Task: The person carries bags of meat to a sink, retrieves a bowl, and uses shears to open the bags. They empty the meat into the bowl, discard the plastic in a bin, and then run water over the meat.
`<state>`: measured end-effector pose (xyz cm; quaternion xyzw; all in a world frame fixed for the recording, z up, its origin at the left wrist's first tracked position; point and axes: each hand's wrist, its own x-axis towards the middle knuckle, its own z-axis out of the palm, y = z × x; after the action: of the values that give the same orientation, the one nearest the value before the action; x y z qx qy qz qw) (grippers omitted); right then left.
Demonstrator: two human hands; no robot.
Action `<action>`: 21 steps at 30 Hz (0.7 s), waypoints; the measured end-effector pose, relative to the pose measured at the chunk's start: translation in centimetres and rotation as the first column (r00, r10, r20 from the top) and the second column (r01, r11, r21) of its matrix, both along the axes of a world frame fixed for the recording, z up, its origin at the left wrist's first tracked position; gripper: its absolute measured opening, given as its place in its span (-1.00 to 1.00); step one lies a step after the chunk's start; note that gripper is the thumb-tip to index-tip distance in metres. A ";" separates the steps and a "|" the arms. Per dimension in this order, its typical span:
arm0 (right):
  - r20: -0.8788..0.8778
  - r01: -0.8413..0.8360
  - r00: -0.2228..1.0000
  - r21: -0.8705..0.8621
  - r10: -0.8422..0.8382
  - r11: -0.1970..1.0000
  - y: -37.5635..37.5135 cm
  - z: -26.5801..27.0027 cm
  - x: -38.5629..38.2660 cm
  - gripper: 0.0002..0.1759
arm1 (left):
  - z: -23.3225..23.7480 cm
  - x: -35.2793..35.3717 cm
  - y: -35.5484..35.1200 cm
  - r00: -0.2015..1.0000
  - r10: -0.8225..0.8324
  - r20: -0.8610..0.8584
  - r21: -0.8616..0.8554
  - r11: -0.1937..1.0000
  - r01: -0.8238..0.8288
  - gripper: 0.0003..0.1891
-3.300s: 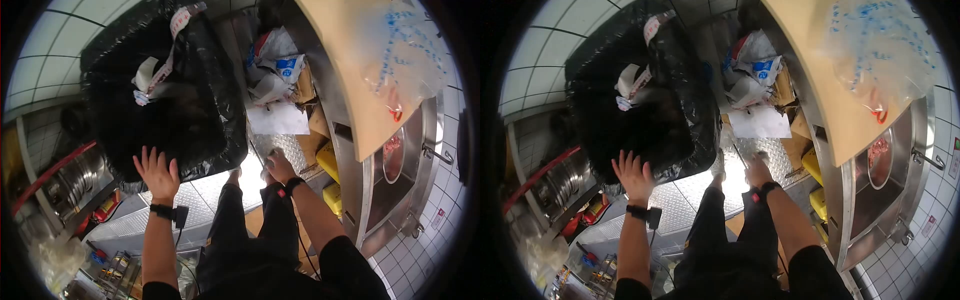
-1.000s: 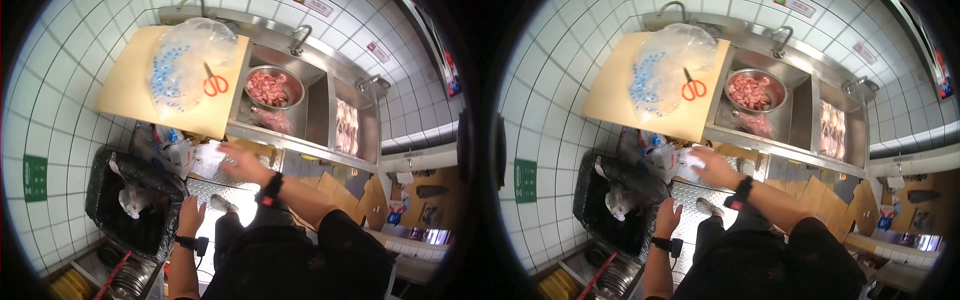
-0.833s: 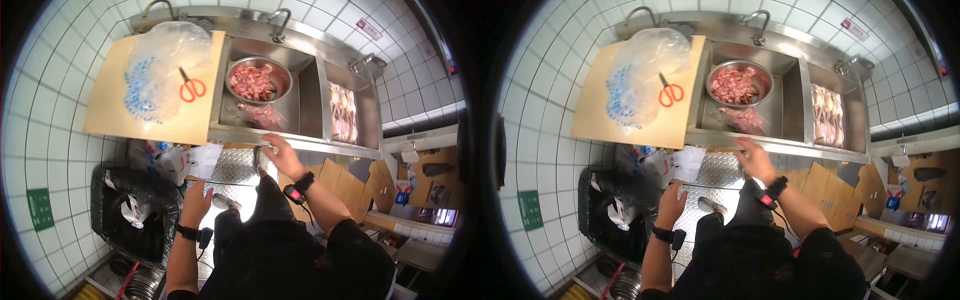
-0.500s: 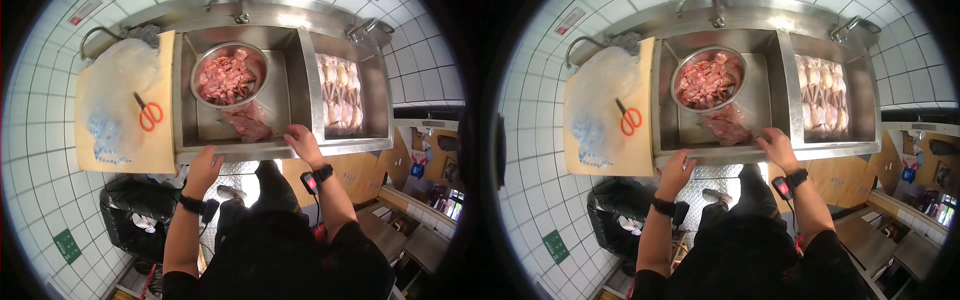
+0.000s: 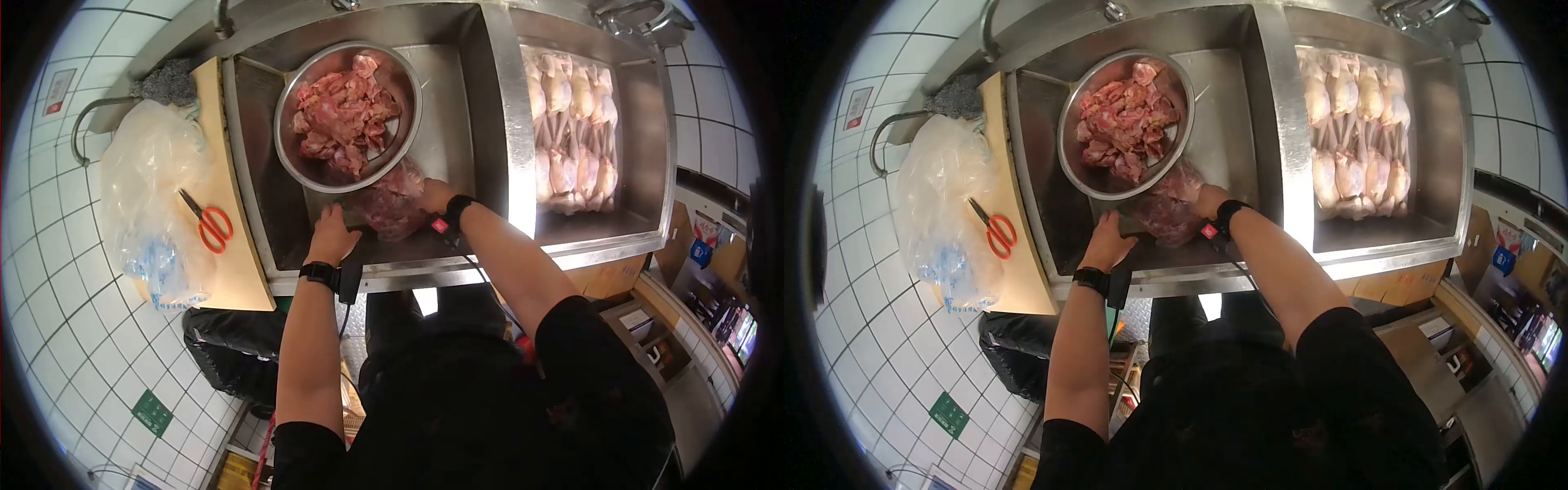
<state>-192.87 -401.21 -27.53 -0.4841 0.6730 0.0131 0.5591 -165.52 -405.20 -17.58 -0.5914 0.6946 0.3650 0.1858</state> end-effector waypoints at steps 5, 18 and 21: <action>-0.023 0.034 0.999 -0.030 -0.035 0.999 -0.1 -5.9 1.3 -0.55 | -4.6 1.6 -1.8 0.974 -0.182 0.136 0.033 0.983 0.179 -0.11; 0.036 0.375 0.927 -0.124 -0.373 0.919 0.5 12.9 -3.0 -0.68 | -3.1 2.6 -3.5 0.804 -0.594 -0.026 0.001 0.804 0.594 -0.73; 0.150 0.549 0.825 0.013 -0.544 0.836 1.4 16.9 -3.5 -0.71 | 0.8 4.1 -2.4 0.812 -0.583 -0.039 -0.065 0.812 0.580 -0.85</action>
<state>-196.32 -399.85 -10.62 -0.2795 0.7402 -0.1938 0.5800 -161.39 -407.60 -16.74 -0.3448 0.8560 0.2899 0.2537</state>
